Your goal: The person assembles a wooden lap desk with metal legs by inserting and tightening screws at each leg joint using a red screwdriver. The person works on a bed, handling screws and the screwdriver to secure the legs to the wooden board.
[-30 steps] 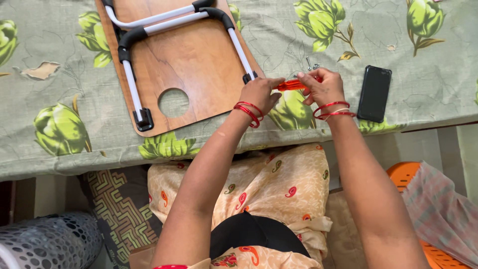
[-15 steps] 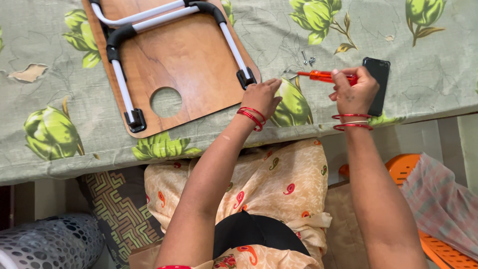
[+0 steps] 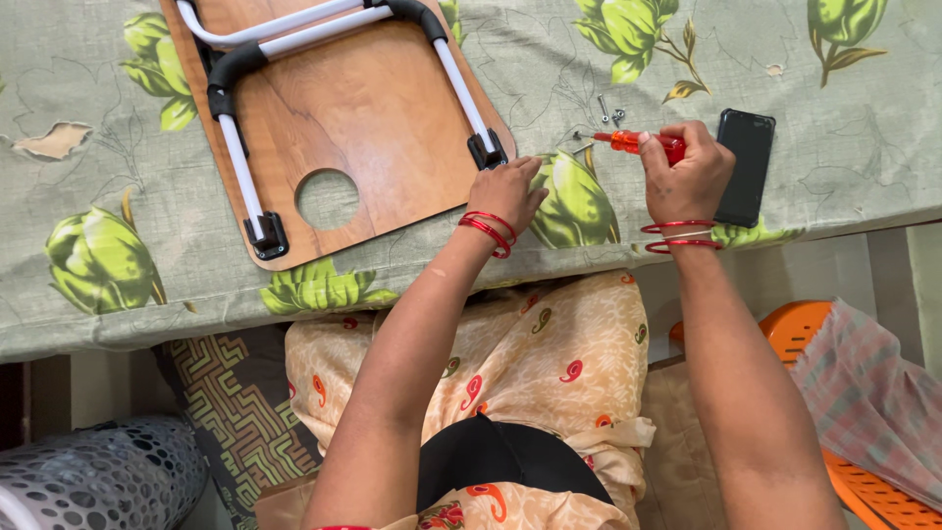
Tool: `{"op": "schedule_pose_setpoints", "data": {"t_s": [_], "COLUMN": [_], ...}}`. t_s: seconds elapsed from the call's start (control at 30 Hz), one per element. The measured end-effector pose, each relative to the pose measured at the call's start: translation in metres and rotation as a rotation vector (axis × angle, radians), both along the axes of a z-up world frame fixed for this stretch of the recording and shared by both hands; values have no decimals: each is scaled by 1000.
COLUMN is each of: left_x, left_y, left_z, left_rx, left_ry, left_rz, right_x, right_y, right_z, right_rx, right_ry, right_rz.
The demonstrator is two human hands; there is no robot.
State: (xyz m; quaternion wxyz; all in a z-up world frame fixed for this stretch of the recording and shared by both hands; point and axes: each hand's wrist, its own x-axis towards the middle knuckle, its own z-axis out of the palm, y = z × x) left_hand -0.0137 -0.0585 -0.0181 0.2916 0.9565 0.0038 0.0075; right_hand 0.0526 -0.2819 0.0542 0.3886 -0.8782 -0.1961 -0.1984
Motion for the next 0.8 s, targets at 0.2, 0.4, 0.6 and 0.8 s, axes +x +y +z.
{"op": "schedule_pose_setpoints", "data": {"t_s": [0.2,0.4,0.6,0.8], "left_x": [3,31,31,15], "left_y": [7,19,42,60], "left_z": [-34,-83,-79,-57], "left_rx": [-114,-904,-1589,-1760], "left_ry": [-170,-187,83,83], "left_rz": [89,389,558,538], "right_x": [-1,-3,-13,-21], "right_y": [5,13,24,34], "right_z": [10,23,30,33], "right_rx": [150,397,610,655], "right_ry": [110,296,431,506], "right_rz": [29,68,195,296]}}
